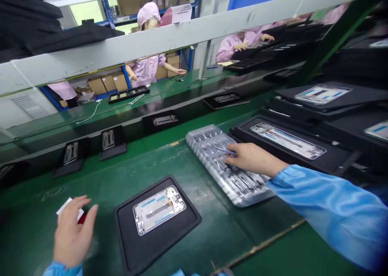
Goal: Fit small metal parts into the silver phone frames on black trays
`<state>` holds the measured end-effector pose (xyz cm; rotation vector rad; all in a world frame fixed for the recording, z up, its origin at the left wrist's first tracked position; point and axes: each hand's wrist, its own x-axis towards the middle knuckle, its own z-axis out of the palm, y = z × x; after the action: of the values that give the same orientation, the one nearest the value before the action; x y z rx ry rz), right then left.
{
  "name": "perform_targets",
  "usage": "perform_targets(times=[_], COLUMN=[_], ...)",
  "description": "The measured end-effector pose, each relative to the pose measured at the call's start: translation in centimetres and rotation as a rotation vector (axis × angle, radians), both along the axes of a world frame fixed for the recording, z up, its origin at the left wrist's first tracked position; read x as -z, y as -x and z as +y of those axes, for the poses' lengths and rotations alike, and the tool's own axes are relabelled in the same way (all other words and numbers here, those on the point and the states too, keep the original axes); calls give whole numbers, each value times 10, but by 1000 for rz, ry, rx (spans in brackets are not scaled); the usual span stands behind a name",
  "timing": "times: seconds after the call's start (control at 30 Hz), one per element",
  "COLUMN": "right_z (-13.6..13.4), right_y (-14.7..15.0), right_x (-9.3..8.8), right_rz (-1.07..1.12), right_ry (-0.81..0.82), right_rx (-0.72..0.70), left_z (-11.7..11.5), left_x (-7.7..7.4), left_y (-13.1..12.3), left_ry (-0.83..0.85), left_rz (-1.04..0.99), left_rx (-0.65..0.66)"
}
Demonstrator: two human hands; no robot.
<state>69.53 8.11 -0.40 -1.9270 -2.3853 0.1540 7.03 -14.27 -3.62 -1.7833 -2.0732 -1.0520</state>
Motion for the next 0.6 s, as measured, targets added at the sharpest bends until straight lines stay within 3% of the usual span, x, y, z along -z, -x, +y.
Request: perform_targets(times=[0.1,0.2,0.47,0.6], right_z=[10,19,-17,-28], right_y=[7,11,-4,4], right_x=[13,16,-13,-6], right_rz=[-58,-91,-5,20], right_ry=[-9,-9,26,102], right_rx=[21,25,-41,-99], left_z=[10,18,14,15], left_x=[6,9,4,1], left_y=[-53,-81,-91,-99], left_ry=[30,36,23,13], left_rz=[-24,-26,-61,-70], left_rx=[157,230,266,300])
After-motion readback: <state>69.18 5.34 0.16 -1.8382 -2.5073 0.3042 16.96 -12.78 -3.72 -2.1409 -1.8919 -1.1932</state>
